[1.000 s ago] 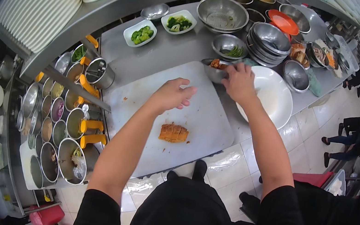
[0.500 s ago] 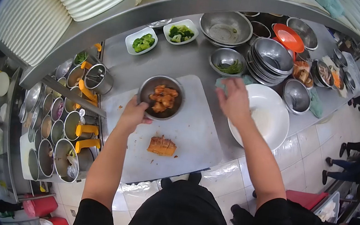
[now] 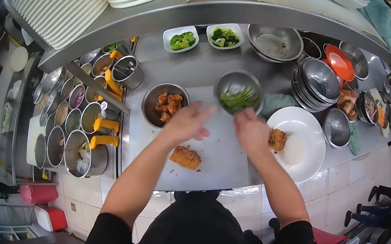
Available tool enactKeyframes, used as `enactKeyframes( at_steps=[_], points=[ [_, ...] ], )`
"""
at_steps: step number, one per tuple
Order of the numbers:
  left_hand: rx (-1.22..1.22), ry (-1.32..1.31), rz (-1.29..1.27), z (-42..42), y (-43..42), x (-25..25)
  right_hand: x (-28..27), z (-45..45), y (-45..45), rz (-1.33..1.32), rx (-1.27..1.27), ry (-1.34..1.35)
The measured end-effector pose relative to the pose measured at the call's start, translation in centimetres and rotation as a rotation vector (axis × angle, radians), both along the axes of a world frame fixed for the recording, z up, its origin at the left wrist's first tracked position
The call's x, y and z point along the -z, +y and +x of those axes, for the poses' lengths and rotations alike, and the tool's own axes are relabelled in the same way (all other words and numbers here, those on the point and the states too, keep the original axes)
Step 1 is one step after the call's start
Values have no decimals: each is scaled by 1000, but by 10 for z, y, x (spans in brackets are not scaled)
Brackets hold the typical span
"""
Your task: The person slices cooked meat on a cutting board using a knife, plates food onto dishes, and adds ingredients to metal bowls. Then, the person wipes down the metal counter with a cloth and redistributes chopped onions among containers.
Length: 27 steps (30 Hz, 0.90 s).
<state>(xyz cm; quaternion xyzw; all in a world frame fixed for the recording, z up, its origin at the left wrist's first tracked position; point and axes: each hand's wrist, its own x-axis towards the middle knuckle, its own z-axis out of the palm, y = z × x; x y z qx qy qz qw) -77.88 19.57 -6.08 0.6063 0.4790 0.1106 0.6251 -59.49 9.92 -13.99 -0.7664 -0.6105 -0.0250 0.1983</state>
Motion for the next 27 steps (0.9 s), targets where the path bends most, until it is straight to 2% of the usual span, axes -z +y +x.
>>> enactKeyframes(
  at_steps=[2, 4, 7, 10, 13, 22, 23, 27],
  points=[
    [-52, -3, -162, 28, 7, 37, -14, -25, -18, -59, -108, 62],
    [4, 12, -142, 26, 13, 65, -24, -28, -33, -94, -135, 108],
    [74, 4, -107, 23, 13, 67, -47, 4, -19, -143, -36, 123],
    [123, 15, -58, 25, 13, 60, -24, 10, 10, -192, -183, -120],
    [162, 47, -17, 26, 14, 56, -15, -8, 35, -498, -115, -168],
    [196, -32, -76, 19, 20, 65, -25, 2, 28, -355, -95, 162],
    [193, -34, -88, 19, 20, 63, -25, 7, 25, -267, -101, 205],
    [212, -40, -130, 14, 27, 72, -74, 37, -22, -97, 137, 423]
  ],
)
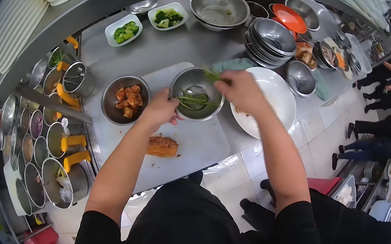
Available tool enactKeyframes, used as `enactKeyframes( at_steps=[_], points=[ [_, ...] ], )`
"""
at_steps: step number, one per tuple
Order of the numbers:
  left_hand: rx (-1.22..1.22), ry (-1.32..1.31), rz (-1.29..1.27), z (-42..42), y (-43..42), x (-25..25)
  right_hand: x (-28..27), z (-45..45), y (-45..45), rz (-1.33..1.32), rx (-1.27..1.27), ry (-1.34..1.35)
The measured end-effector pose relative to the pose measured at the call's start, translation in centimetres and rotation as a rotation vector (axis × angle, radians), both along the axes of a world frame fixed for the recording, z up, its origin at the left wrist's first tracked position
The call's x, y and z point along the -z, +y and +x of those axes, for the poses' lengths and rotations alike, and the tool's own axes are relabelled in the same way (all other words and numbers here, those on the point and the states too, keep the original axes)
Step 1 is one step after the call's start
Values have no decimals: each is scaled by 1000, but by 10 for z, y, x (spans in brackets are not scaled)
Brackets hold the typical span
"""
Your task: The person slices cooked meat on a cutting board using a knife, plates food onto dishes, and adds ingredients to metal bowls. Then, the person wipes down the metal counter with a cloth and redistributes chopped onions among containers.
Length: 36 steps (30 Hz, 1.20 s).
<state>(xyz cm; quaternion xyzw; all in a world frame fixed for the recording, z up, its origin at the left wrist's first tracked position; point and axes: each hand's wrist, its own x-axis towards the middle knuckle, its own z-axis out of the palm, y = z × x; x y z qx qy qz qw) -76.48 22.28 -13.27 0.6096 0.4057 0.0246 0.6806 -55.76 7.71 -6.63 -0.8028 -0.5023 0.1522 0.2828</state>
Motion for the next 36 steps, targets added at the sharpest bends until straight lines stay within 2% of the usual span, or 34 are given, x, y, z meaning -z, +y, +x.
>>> enactKeyframes(
  at_steps=[2, 4, 6, 9, 10, 13, 14, 16, 19, 22, 25, 26, 28, 31, 32, 35, 36],
  points=[
    [10, -13, -5, 2, 1, 5, -35, 21, -43, -84, 190, -1],
    [10, -15, 2, 3, -1, -1, -41, 34, -72, -198, 321, -39],
    [5, -9, 1, 4, -3, -6, -22, 50, -92, -273, 430, -58],
    [-2, 1, -25, 6, -6, -8, 39, 71, -105, -471, 384, -221],
    [-5, 0, -41, 8, -7, -9, 46, 71, -109, -448, 422, -113],
    [-82, -8, -43, 10, -11, -2, 60, 80, -115, -370, 424, -236],
    [-132, -6, -26, 7, -11, 1, 43, 71, -111, -441, 481, -99],
    [-157, -31, -69, 8, -13, 1, 31, 61, -111, -382, 429, -257],
    [-52, -53, -57, 8, -9, 0, 10, 33, -93, -195, 348, -309],
    [-75, -55, -70, 5, -14, -7, -1, -3, -69, -73, 140, -331],
    [-3, 179, 168, -13, -32, -64, -6, -33, -44, 14, -10, -327],
    [-12, 142, 287, -29, -31, -63, -4, -38, -37, 45, -47, -331],
    [-136, 42, 310, -75, -27, -72, 2, -43, -23, 116, -115, -352],
    [-312, 38, 351, -133, -31, -79, 22, -35, 12, 46, -313, -387],
    [-401, 72, 380, -165, -33, -83, 24, -40, 23, -103, -292, -331],
    [-496, 41, 326, -224, -64, -86, 54, -38, 52, -217, -396, -444],
    [-537, 81, 312, -240, -77, -93, 49, -43, 55, -291, -399, -466]
  ],
)
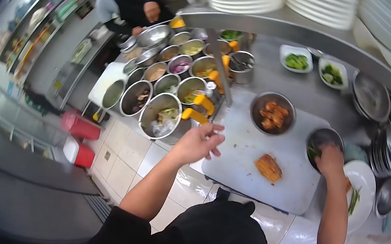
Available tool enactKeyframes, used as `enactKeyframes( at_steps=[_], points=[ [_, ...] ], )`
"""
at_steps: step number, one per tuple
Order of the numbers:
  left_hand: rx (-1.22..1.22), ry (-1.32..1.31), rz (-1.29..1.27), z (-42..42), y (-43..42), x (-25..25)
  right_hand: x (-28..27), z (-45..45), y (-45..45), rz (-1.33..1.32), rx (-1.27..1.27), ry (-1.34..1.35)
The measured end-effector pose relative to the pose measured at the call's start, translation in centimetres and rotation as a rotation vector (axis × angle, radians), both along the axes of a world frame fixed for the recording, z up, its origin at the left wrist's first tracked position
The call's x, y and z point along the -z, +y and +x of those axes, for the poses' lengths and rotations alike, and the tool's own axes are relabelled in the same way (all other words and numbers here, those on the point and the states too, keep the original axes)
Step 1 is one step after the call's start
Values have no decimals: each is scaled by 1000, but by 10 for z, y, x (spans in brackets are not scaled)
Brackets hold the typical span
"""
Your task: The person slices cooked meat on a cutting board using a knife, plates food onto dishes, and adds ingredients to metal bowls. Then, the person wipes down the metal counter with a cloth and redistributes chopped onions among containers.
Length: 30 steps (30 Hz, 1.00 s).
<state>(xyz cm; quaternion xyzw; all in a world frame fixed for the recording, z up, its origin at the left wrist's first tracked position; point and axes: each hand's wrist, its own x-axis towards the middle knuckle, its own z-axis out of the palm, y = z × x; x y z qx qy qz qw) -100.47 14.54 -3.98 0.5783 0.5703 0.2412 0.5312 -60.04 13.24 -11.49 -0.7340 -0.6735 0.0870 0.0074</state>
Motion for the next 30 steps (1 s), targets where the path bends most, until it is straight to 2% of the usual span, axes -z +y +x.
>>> enactKeyframes(
  at_steps=[3, 5, 7, 8, 10, 12, 13, 14, 16, 18, 19, 21, 23, 27, 30],
  points=[
    [-21, 17, -68, -8, -14, 0, -25, -20, 7, 189, 18, 194],
    [-58, 17, -47, -18, -14, 5, -44, -38, 4, 61, -15, 238],
    [31, 6, -70, -20, -16, -5, -60, -82, 29, -25, -122, 321],
    [90, 28, -44, -22, -20, -12, -45, -90, 39, -61, -152, 303],
    [163, 51, -24, -32, -25, -15, -9, -100, 53, 11, -41, 325],
    [115, 29, 24, -63, -26, -17, 14, -104, 65, 72, -11, 325],
    [99, 17, 46, -79, -24, -18, 12, -112, 66, 123, 42, 494],
    [15, 45, 71, -102, -22, -29, 7, -119, 64, 168, 98, 663],
    [-101, 219, 383, -175, -4, -21, 8, -119, 67, 209, 155, 674],
    [-239, 442, 483, -267, 25, -25, 6, -117, 60, 296, 60, 538],
    [-296, 595, 517, -318, 45, -19, -10, -129, 52, 270, 61, 603],
    [-366, 828, 378, -398, 87, -22, -39, -156, 35, 254, 23, 670],
    [-254, 1022, 271, -460, 132, -8, -61, -195, 32, 284, -48, 708],
    [92, 1174, 59, -517, 208, 60, -90, -291, 41, 286, -97, 773],
    [23, 1059, 50, -508, 231, 80, -95, -346, 59, 217, -102, 770]
  ],
)
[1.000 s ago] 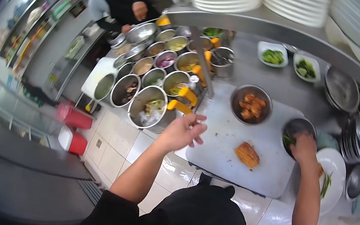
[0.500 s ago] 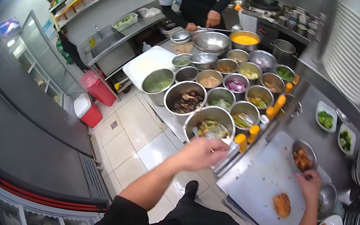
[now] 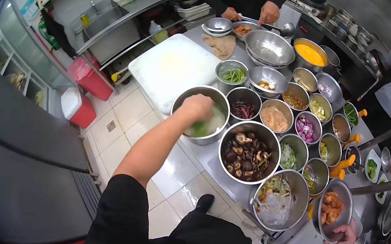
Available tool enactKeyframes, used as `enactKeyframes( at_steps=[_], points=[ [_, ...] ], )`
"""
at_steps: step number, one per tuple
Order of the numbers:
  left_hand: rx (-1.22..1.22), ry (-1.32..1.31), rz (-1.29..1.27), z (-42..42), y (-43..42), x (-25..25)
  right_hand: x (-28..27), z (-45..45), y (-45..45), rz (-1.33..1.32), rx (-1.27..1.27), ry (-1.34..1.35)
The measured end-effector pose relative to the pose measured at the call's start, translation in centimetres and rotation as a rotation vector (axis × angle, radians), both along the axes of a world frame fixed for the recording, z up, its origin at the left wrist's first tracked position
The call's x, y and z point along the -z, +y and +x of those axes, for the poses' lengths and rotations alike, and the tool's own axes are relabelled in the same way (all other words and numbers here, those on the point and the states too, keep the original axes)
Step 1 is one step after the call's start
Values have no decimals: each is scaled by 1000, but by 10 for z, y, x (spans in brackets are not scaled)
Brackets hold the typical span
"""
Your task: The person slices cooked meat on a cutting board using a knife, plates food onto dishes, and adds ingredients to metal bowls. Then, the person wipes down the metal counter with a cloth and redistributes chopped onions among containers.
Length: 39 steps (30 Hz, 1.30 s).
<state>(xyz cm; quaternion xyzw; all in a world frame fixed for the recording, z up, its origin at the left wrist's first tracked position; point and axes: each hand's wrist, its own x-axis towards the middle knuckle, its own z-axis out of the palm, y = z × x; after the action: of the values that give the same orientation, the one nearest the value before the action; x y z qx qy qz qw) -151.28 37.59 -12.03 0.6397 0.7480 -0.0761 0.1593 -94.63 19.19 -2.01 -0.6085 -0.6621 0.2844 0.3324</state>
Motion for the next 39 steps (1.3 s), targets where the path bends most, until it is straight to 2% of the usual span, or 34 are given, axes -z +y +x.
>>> enactKeyframes(
  at_steps=[6, 8, 13, 16, 19, 22, 25, 27, 29, 31, 33, 35, 36, 37, 39],
  points=[
    [-73, -42, -65, 10, 19, 20, -8, -66, 14, 15, -93, -8],
    [-77, -62, -61, 11, 7, -14, -8, -75, 15, 49, -108, -11],
    [10, -60, 249, -6, -36, -39, -1, -84, 21, 100, -179, -91],
    [133, -261, 561, -25, -43, -70, 1, -100, 29, 210, -230, -100],
    [-2, -576, 512, -1, -46, -131, 2, -120, 43, 273, -325, -99],
    [59, -774, 519, 46, -44, -199, 0, -143, 59, 285, -373, -87],
    [225, -856, 523, 99, -31, -242, -7, -163, 79, 273, -390, -103],
    [460, -853, 378, 130, -8, -231, -12, -167, 89, 244, -336, -104],
    [800, -388, 245, 150, 12, -229, -22, -157, 94, 303, -290, -141],
    [674, -308, 342, 169, 72, -208, -27, -143, 96, 285, -249, -174],
    [628, -38, 278, 195, 144, -162, -25, -128, 96, 216, -201, -200],
    [770, -223, 414, 215, 196, -86, -19, -126, 96, 208, -138, -202],
    [733, -103, 354, 234, 192, -84, -16, -126, 96, 174, -104, -197],
    [804, -61, 375, 246, 215, -51, -13, -126, 96, 125, -68, -190],
    [813, 27, 164, 262, 265, -21, -9, -125, 98, 109, 3, -173]
  ],
)
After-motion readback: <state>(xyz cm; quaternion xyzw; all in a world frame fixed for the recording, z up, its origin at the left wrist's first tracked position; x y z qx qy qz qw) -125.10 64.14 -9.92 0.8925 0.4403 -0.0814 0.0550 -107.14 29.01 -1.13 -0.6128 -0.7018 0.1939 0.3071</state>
